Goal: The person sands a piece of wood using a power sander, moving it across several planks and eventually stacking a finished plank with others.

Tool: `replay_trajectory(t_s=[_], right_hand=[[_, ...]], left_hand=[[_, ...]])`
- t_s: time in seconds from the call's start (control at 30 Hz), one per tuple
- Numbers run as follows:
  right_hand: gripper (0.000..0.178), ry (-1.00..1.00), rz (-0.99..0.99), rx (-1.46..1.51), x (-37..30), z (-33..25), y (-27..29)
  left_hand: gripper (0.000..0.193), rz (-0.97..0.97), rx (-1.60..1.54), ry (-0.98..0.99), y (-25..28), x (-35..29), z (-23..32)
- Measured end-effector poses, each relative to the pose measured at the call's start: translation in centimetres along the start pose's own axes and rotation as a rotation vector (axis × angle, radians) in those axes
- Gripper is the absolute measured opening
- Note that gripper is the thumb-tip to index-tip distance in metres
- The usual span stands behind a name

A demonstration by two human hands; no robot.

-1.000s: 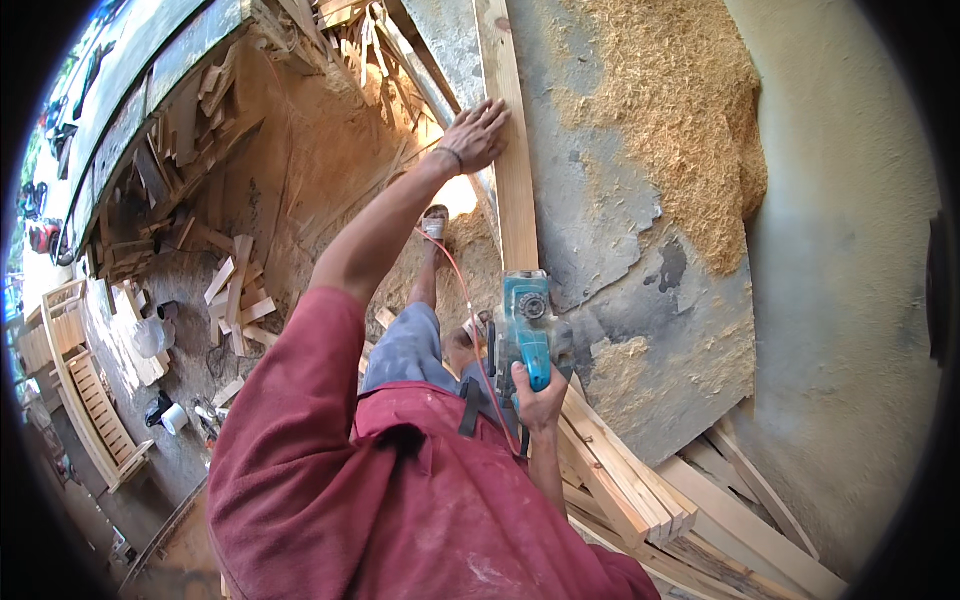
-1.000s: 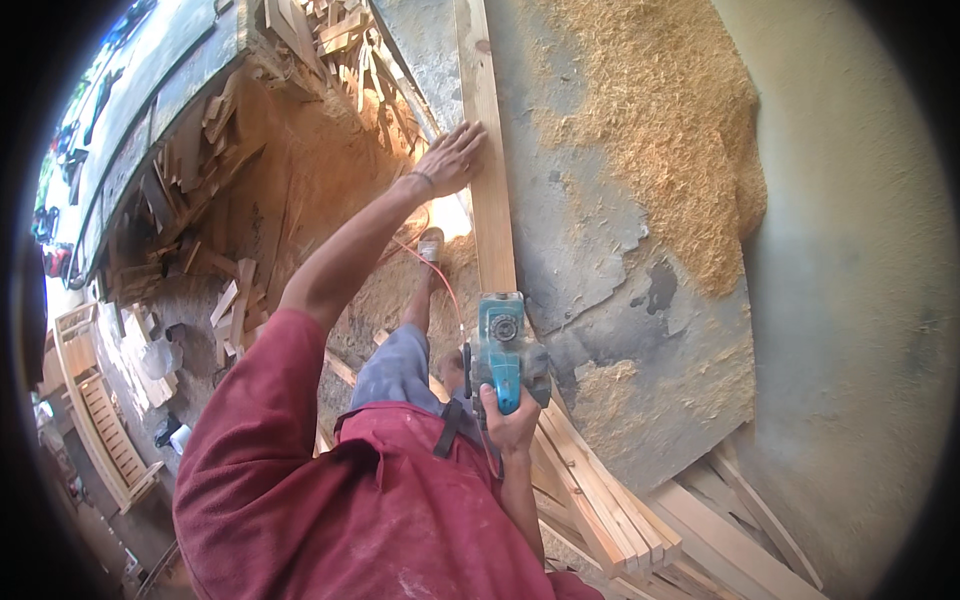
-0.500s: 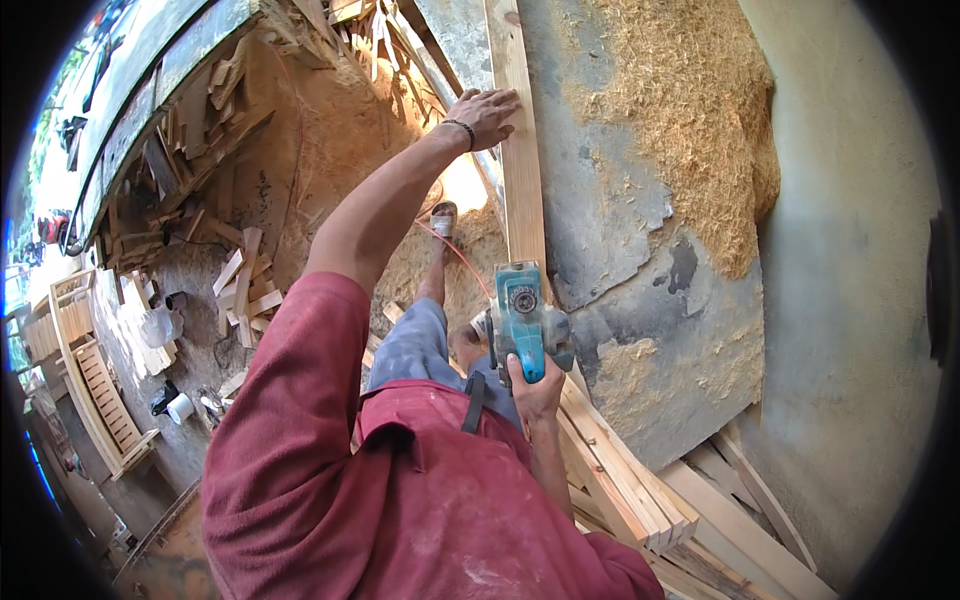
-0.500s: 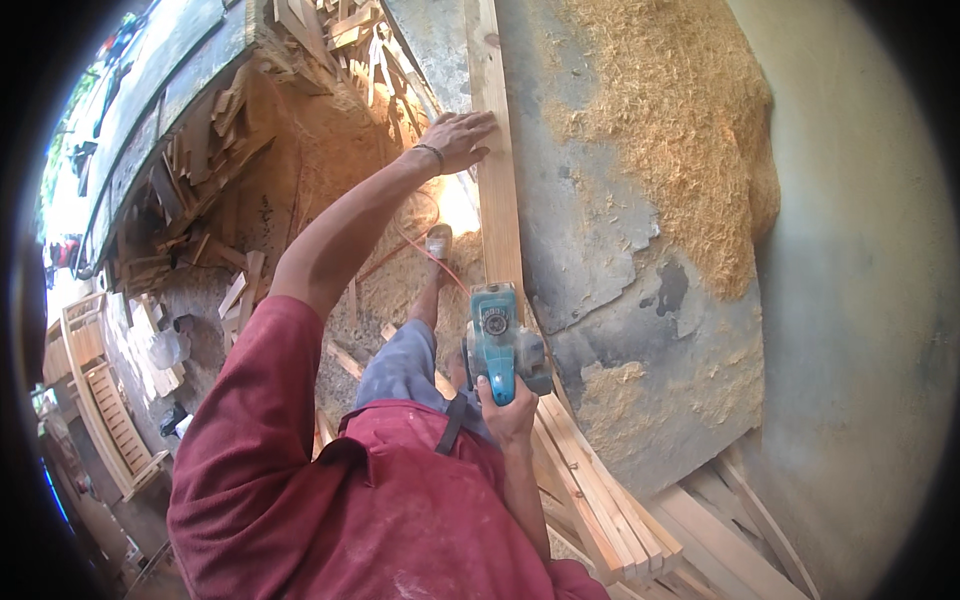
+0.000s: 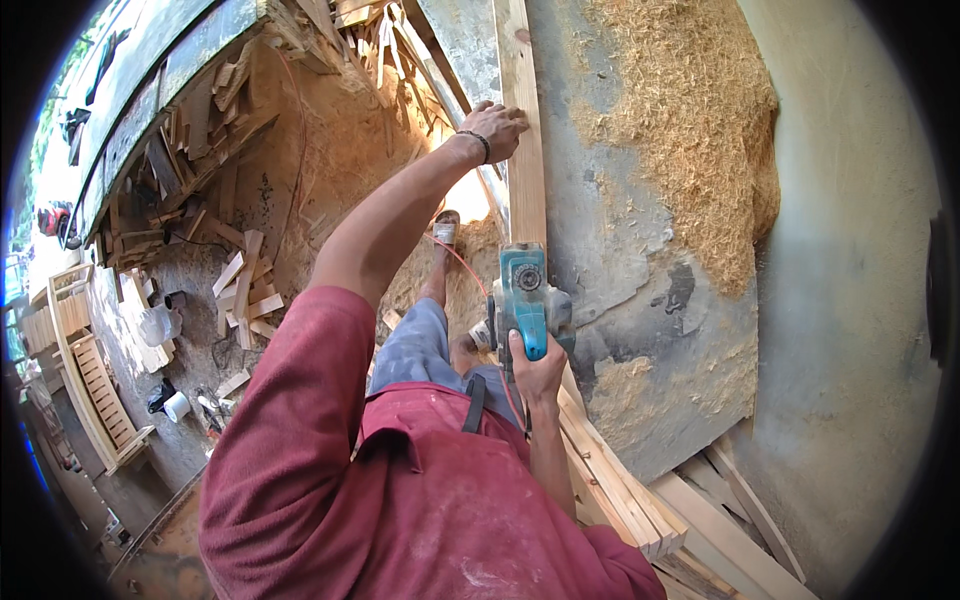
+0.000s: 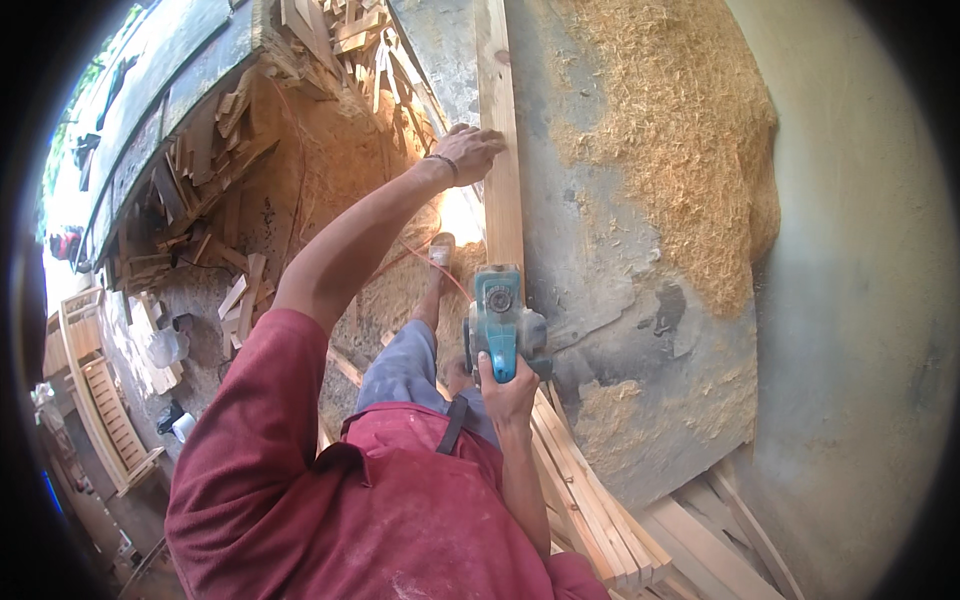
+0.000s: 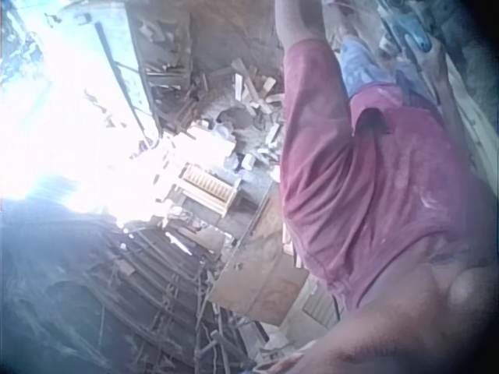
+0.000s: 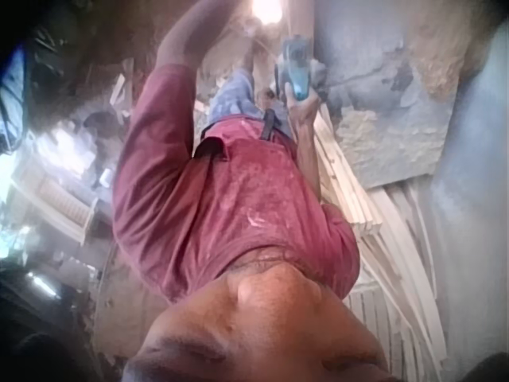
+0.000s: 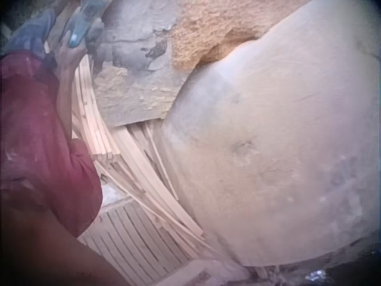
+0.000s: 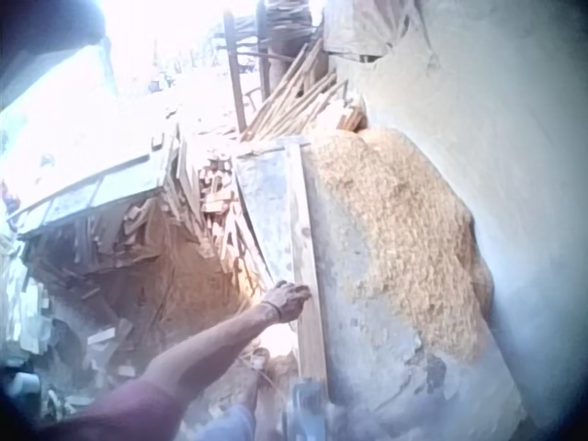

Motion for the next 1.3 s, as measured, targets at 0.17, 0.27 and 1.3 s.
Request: replay_trajectory(t_s=[0.17, 0.27, 1.3], right_hand=[[0.035, 0.012, 0.008, -0.015, 2.8, -2.4, 0.0], [0.036, 0.008, 0.01, -0.041, 4.6, -3.8, 0.0], [0.035, 0.117, 0.108, -0.099, 23.7, -15.6, -2.5]], left_hand=[[0.04, -0.072, 0.005, 0.012, 1.2, 0.5, 0.2], [0.04, -0.144, 0.026, 0.016, 1.9, 0.9, 0.4], [0.028, -0.355, -1.063, -0.061, -13.8, -29.2, 12.1]])
Point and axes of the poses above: each hand's wrist, its own x-axis towards the middle knuckle, its own y-axis out of the back of the hand, z = x × y, the point moved 3 cm from there along x, towards the middle knuckle, and after that the axes turned 10 degrees about -x, right-handed, at the moved point
